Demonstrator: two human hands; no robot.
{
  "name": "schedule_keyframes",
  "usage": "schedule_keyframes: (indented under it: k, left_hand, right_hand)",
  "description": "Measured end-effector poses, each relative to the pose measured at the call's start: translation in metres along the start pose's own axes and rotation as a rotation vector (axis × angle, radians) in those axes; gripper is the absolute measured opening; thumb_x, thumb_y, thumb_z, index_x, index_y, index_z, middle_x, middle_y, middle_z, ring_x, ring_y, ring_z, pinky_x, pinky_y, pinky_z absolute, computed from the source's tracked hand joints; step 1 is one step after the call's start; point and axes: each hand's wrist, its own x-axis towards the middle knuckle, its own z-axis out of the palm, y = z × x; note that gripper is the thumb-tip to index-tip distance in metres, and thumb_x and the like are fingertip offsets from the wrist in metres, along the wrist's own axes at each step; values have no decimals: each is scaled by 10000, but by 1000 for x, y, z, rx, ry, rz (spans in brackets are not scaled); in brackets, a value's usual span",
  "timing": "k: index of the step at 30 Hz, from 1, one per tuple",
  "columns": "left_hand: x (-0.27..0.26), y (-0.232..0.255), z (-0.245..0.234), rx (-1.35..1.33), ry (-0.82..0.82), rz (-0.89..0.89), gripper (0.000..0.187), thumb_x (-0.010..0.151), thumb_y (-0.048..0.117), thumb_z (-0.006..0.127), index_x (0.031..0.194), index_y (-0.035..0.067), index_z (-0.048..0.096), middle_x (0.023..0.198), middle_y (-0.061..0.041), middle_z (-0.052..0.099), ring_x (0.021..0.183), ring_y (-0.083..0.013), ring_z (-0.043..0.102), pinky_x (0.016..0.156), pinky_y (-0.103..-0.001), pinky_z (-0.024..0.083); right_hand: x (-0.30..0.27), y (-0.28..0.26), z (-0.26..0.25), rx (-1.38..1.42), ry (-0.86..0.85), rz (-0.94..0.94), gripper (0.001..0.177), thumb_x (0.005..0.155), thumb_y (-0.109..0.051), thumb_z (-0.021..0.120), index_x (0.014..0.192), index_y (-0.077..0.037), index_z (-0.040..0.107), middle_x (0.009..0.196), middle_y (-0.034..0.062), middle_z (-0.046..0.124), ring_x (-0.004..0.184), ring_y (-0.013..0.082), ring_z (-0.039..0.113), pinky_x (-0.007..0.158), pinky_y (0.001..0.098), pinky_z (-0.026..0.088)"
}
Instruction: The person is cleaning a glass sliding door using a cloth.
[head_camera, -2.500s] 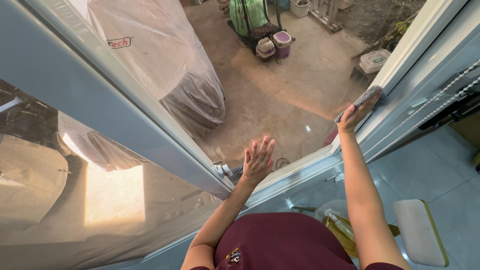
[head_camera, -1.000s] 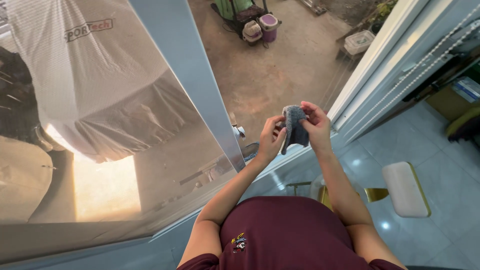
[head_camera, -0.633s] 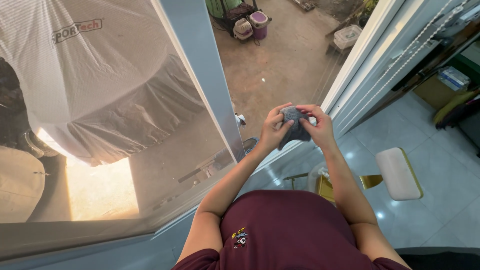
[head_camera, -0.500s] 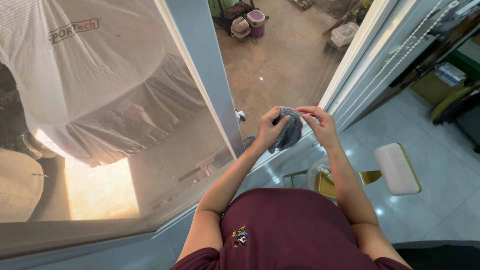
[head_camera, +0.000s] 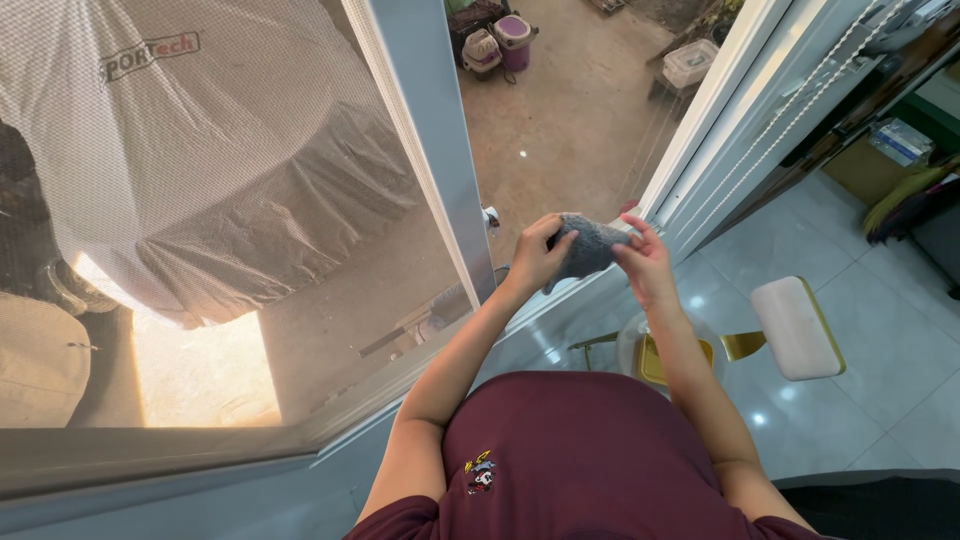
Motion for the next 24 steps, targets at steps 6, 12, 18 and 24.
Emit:
schedule_keyframes:
  k: [6, 12, 18, 24]
  left_hand:
    - [-11, -33, 14, 9, 111, -161, 339, 926, 129, 755, 786, -51, 504, 670, -126, 473, 631, -156, 405, 570, -337, 395]
    - [-13, -22, 15, 31, 124, -138, 269, 942, 156, 708, 831, -32, 551, 670, -153, 496, 599, -171, 425, 552, -347, 405]
    - [-29, -35, 18, 117, 208, -224, 245, 1016, 163, 632, 893, -21, 528, 677, -213, 495, 580, -300, 436, 578, -387, 429]
    - [-23, -45, 17, 228, 304, -96, 208, 1032, 152, 590, 912, 1, 511, 785, -227, 569, 700, -402, 577, 612, -454, 457]
  right_hand:
    - [0, -13, -3, 294, 37, 115, 439, 946, 31, 619, 1374, -54, 575, 1188, 123, 689, 1111, 247, 658, 956, 434, 549]
    - [3, 3, 5, -504, -177, -211, 572, 799, 52, 751, 1344, -33, 602, 1232, 66, 642, 1123, 142, 612, 987, 286, 497]
    - [7, -9, 39, -1041, 137, -468, 340, 842, 22, 773, 1173, -37, 719, 1035, 113, 660, 926, 225, 662, 844, 328, 538]
    - [11, 24, 65, -1115, -100, -939, 296, 839, 32, 747, 1103, -61, 649, 1120, 122, 640, 1023, 320, 652, 876, 422, 538]
